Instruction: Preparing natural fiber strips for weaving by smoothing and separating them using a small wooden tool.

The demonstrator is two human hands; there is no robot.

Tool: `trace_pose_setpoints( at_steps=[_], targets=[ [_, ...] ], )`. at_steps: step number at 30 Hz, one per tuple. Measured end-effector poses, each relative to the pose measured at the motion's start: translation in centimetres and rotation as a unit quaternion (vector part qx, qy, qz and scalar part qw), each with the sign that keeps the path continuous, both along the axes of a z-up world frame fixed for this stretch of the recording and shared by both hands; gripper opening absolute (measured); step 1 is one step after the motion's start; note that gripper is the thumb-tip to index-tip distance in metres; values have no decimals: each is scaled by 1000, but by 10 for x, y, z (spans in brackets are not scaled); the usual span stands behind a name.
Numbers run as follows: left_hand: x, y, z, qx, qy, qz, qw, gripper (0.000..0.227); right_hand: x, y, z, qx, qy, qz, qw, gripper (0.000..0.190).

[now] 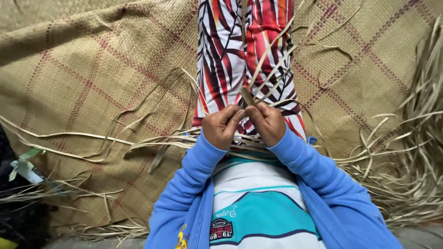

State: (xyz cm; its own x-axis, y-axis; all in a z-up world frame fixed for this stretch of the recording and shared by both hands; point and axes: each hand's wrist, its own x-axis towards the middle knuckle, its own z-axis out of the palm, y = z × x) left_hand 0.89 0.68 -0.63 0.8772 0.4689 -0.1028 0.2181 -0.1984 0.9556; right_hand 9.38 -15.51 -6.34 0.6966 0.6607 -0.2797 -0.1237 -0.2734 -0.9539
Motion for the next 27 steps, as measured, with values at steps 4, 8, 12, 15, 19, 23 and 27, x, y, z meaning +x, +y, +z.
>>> trace_pose_setpoints(
  at_steps=[4, 8, 12, 15, 19, 23, 27],
  targets=[
    [-4, 12, -12, 38, 15, -36, 998, 20, 1, 10, 2, 62, 199, -70, 976, 43],
    [-12, 27, -37, 75, 41, -46, 995, 17, 28, -8, 9, 53, 325, -102, 939, 48],
    [-13, 40, -58, 74, 78, -39, 993, 16, 48, -26, 23, 57, 324, -69, 942, 49],
    [-19, 49, -74, 86, 66, -20, 994, 14, 61, -53, 32, 107, 279, -119, 947, 37],
    [-23, 57, -89, 113, 91, -15, 989, 14, 83, -78, 54, 165, 339, -37, 926, 52],
    [-49, 76, -131, 208, 100, 21, 973, 14, 121, -145, 93, 264, 249, -91, 927, 36],
    [-36, 54, -89, 204, 78, -4, 976, 12, 121, -103, 115, 274, 127, -80, 950, 47]
  ],
)
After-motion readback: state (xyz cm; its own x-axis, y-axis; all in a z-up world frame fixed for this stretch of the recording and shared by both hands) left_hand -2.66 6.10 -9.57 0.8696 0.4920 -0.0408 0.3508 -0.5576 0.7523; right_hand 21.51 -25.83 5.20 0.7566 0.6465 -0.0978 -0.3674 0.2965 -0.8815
